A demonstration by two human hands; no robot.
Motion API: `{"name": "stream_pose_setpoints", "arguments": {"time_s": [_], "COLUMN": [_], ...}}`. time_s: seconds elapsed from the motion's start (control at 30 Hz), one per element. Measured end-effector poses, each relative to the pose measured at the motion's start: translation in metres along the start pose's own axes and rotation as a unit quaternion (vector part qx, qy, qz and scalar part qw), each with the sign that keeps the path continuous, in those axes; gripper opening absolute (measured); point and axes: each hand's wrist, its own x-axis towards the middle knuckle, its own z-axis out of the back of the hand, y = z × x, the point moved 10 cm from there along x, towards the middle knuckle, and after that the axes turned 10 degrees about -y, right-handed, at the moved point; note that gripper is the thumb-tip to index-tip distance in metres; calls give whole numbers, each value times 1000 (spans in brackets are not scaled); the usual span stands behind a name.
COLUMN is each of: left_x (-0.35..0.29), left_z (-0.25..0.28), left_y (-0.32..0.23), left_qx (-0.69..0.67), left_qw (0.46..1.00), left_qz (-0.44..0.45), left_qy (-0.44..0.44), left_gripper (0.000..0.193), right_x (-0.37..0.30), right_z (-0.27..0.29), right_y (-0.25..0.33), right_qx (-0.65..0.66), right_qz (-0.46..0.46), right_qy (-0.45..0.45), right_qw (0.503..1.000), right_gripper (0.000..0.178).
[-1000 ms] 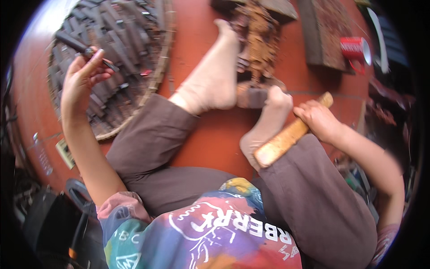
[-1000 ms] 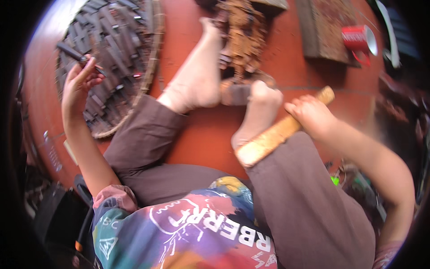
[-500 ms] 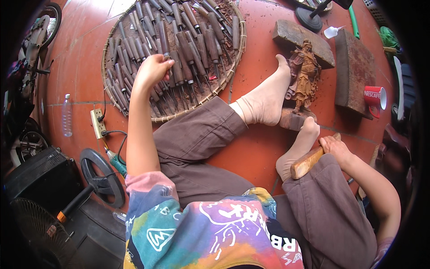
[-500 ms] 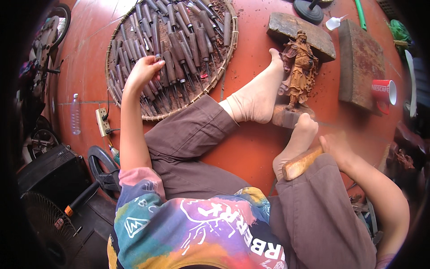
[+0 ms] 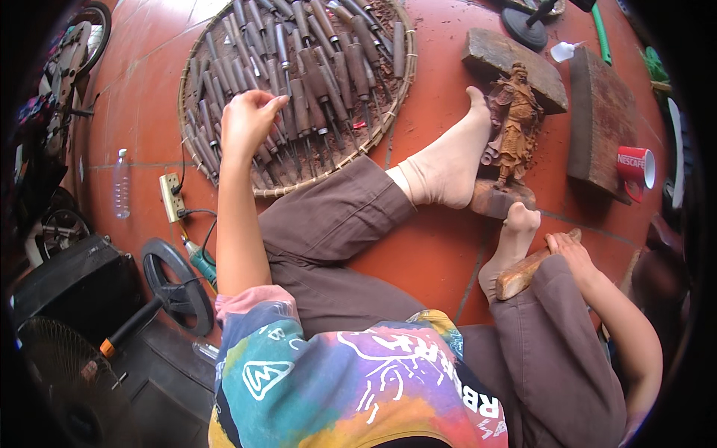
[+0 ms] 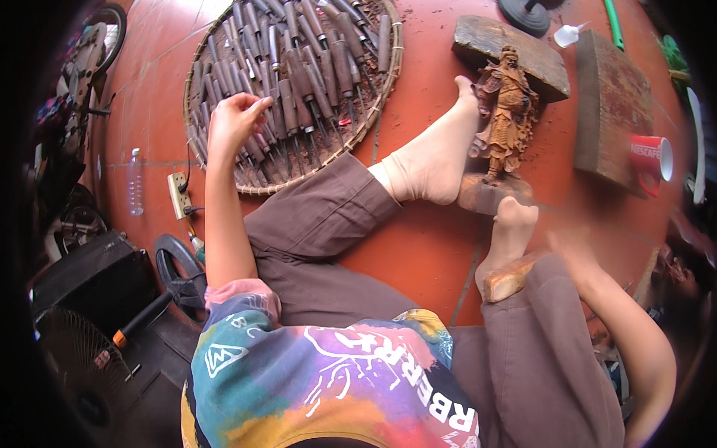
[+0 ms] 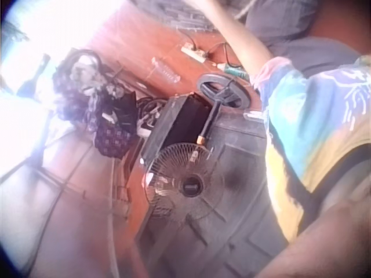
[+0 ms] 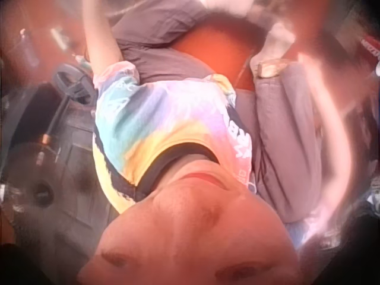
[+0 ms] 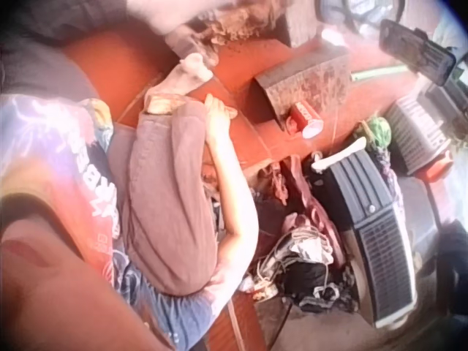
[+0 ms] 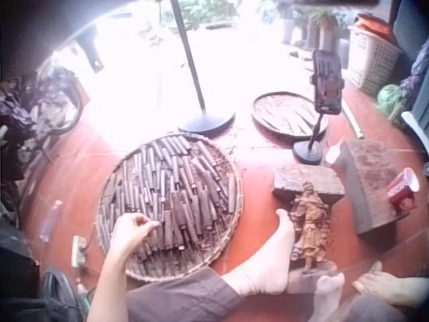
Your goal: The person carves a piece of wood using a chisel and mallet while holding the wood between their bare feet. They repeatedly strike the chisel to shape the wood and occasionally switch tools from a nearby basket.
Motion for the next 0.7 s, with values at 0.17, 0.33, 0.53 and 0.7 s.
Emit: {"name": "stream_pose_setpoints", "arguments": {"time_s": [0.17, 0.33, 0.53, 0.7], "left_x": [-7, -21, -29, -34], "left_z": [83, 91, 68, 52], "left_y": [116, 180, 204, 195], "left_qx": [-148, -194, -218, -246], "left_qw": [976, 951, 940, 941], "left_qz": [135, 187, 224, 226], "left_qy": [-91, -152, -134, -50], "left_gripper": [27, 22, 20, 17], "right_x": [21, 34, 39, 35], "right_z": [-6, -4, -5, -4], "right_y": [3, 4, 9, 4], "right_qx": [15, 18, 12, 7], "right_qz": [11, 14, 14, 11], "right_qy": [-29, -41, -41, -40], "right_qw": [999, 999, 999, 999], "right_gripper": [22, 22, 21, 21]}}
